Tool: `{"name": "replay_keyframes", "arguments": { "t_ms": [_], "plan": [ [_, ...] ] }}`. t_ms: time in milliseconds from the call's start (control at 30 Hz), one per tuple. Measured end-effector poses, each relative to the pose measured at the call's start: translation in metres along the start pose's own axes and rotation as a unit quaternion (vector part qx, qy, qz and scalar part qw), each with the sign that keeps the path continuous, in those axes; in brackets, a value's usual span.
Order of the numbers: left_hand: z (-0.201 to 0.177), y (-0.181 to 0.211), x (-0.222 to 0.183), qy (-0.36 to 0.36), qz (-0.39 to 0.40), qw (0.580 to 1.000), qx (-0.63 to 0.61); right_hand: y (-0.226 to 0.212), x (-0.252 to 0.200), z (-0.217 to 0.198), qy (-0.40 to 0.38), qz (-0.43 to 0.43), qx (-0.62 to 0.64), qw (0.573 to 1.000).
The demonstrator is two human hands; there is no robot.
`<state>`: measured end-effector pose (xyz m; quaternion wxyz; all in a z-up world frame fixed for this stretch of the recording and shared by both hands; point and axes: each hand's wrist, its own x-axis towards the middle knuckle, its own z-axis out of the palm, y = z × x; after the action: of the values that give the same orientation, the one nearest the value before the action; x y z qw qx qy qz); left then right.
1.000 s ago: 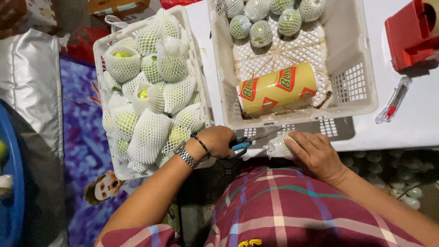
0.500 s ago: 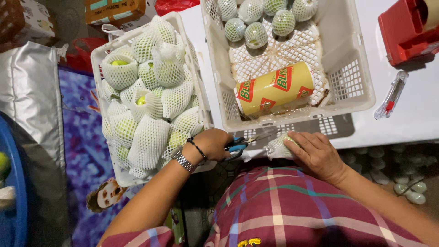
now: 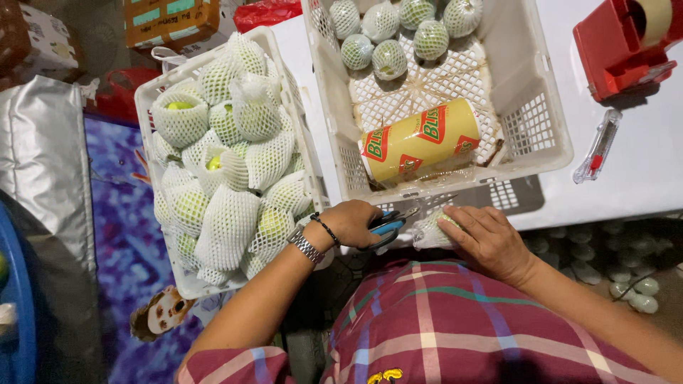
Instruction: The person places individual guavas into plastic bags, cuts segments of foam mesh sleeves with scissors, and slides the sleeves over the bagged fruit.
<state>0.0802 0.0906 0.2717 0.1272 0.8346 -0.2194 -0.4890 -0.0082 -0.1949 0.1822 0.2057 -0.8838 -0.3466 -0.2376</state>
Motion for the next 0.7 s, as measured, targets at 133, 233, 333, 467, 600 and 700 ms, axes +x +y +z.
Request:
{"name": "replay_keyframes", "arguments": {
  "t_ms": [133, 233, 333, 467, 600, 700],
  "plan": [
    [-0.015, 0.015, -0.013, -0.012, 0.002, 1.0, -0.017, -0.001, -0.001, 0.002, 0.006, 0.0, 0.005, 1.0],
    [-0.001, -0.001, 0.002, 0.014, -0.009, 1.0, 0.003, 0.0, -0.003, 0.004, 0.007, -0.003, 0.0, 1.0],
    [-0.004, 0.004, -0.005, -0.002, -0.003, 1.0, 0.015, 0.001, -0.004, 0.006, 0.014, -0.008, 0.009, 1.0],
    [-0.008, 0.01, -0.009, -0.01, 0.0, 1.0, 0.004, 0.001, -0.007, 0.008, 0.02, -0.007, 0.009, 1.0],
    [0.0, 0.008, 0.008, -0.005, 0.014, 0.999, 0.034, -0.001, -0.002, 0.003, 0.023, -0.008, -0.003, 1.0],
    [0.0, 0.016, 0.014, 0.007, 0.011, 0.998, 0.054, -0.001, -0.005, 0.006, 0.023, -0.003, 0.0, 1.0]
  ]
}}
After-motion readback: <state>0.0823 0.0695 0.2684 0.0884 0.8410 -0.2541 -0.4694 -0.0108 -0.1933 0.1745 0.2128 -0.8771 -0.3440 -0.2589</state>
